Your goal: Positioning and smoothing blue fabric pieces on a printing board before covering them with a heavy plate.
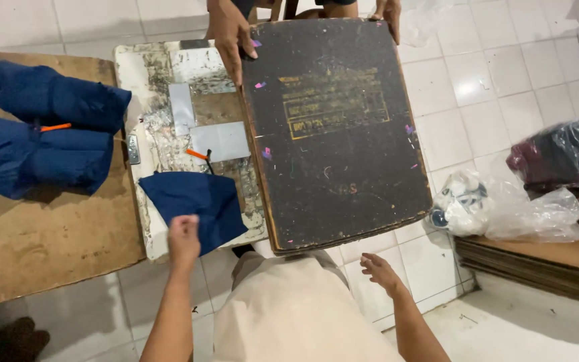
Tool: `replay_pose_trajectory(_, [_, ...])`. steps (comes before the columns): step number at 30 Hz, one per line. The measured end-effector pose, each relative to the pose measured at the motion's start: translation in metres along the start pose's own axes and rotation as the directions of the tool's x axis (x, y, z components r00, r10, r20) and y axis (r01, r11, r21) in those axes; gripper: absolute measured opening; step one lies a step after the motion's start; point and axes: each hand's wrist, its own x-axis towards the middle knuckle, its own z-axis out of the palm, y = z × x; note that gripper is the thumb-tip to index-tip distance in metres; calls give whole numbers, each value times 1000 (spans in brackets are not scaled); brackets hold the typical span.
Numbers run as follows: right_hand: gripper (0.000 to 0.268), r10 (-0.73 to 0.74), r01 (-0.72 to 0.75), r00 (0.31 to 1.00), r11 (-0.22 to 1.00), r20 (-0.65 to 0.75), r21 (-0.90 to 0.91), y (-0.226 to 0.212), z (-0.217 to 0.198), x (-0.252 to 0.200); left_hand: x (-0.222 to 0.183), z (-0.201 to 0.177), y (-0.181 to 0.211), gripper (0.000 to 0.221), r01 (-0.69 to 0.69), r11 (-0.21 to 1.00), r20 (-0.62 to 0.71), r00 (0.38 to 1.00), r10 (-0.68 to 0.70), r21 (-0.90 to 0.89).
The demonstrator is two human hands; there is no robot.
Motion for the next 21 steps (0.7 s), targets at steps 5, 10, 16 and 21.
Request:
replay_pose_trajectory(5, [59, -150, 305, 901, 887, -408, 346, 16, -69, 14, 36, -45, 12, 19, 169, 501, -185, 793, -580, -849])
replay_pose_trajectory(10, [50, -469, 658, 533, 753, -704, -4, -68, -163, 45, 18, -82, 146, 16, -136, 549, -362, 872, -328, -824])
replay_pose_trajectory(16, [60, -656, 684, 659, 726, -368, -72, -163, -158, 45, -77, -60, 323, 23, -411, 742, -623, 782, -11, -529])
replay_pose_trajectory(21, [48, -657, 652, 704, 748, -269, -122, -169, -155, 27, -143, -17, 348, 37, -452, 834, -720, 687, 99, -316])
